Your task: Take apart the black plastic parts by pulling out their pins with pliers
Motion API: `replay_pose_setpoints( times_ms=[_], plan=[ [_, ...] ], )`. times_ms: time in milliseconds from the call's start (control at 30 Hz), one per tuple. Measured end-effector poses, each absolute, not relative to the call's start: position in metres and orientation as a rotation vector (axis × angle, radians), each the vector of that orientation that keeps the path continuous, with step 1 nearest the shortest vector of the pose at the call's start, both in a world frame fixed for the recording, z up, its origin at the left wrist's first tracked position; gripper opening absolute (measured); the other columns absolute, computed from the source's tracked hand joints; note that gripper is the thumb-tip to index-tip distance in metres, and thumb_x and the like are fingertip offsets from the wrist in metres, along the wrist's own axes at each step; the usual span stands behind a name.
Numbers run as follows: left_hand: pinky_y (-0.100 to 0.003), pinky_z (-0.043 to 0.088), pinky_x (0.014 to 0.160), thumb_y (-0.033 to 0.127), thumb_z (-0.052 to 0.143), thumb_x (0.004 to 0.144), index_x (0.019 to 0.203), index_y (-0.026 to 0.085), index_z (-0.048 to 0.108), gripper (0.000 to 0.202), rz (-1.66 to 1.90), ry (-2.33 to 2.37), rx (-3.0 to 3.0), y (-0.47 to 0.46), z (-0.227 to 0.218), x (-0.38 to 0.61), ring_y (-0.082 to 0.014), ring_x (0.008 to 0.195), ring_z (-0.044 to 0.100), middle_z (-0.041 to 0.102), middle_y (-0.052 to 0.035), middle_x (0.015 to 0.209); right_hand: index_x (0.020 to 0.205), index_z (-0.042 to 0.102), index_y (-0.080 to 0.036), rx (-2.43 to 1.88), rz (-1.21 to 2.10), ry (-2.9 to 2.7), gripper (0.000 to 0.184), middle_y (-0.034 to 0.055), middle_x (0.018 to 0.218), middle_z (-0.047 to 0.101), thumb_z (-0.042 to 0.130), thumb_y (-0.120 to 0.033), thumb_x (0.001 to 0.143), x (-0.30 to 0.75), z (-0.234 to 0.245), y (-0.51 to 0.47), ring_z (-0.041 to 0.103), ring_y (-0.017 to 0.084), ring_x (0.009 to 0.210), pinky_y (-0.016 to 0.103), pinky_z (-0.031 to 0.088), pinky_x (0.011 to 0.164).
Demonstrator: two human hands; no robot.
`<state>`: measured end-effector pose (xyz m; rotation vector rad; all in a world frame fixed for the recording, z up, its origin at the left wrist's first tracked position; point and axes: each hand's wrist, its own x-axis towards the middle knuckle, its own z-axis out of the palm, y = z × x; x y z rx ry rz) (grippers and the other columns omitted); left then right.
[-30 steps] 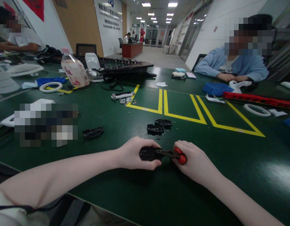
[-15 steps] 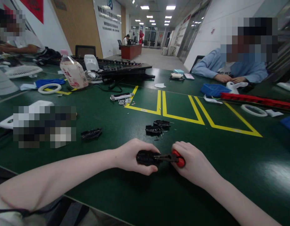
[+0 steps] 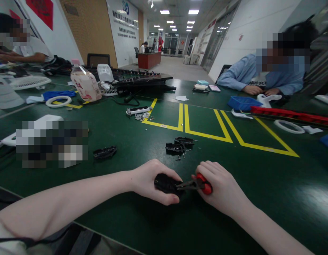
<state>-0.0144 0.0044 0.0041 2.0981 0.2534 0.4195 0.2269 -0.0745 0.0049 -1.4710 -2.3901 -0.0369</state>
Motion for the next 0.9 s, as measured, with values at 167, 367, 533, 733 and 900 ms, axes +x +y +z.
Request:
replay_pose_setpoints(
  times_ms=[167,367,533,733,900],
  plan=[
    [-0.024,0.052,0.068,0.038,0.072,0.077,0.108,0.012,0.070,0.041,0.442,0.237,2.087,0.0022,0.0063,-0.0144,-0.0147,0.073,0.066,0.073,-0.0070,0.088,0.079,0.054,-0.021,-1.493,-0.023,-2.389,0.013,0.0035,0.079,0.062,0.061,-0.011,0.075,0.2277,0.0042,-0.0733,0.055,0.019,0.073,0.032,0.043,0.065],
    [-0.027,0.055,0.079,0.039,0.073,0.077,0.116,0.014,0.066,0.047,0.535,0.263,2.190,-0.0019,0.0041,-0.0143,-0.0183,0.087,0.068,0.073,-0.0092,0.101,0.080,0.053,-0.022,-1.475,-0.039,-2.352,0.012,0.0027,0.078,0.061,0.061,-0.013,0.077,0.2318,-0.0034,-0.0704,0.053,0.018,0.072,0.031,0.040,0.064],
    [-0.027,0.055,0.079,0.038,0.072,0.078,0.115,0.012,0.064,0.046,0.580,0.288,2.229,-0.0041,0.0025,-0.0148,-0.0177,0.086,0.069,0.073,-0.0092,0.101,0.079,0.051,-0.022,-1.484,-0.020,-2.341,0.012,0.0025,0.077,0.060,0.060,-0.014,0.077,0.2320,-0.0031,-0.0706,0.052,0.018,0.071,0.031,0.039,0.062],
    [-0.025,0.054,0.077,0.036,0.073,0.077,0.113,0.011,0.066,0.045,0.613,0.280,2.209,-0.0038,0.0033,-0.0147,-0.0168,0.084,0.068,0.073,-0.0089,0.098,0.078,0.051,-0.022,-1.505,0.015,-2.337,0.012,0.0024,0.077,0.060,0.060,-0.015,0.077,0.2295,-0.0035,-0.0710,0.052,0.018,0.070,0.030,0.039,0.061],
    [-0.026,0.053,0.076,0.034,0.073,0.077,0.111,0.011,0.066,0.042,0.612,0.274,2.135,-0.0036,0.0045,-0.0124,-0.0167,0.083,0.066,0.071,-0.0088,0.096,0.077,0.050,-0.023,-1.520,0.002,-2.339,0.012,0.0022,0.076,0.060,0.060,-0.016,0.077,0.2288,-0.0028,-0.0702,0.053,0.018,0.068,0.030,0.039,0.061]
  ],
)
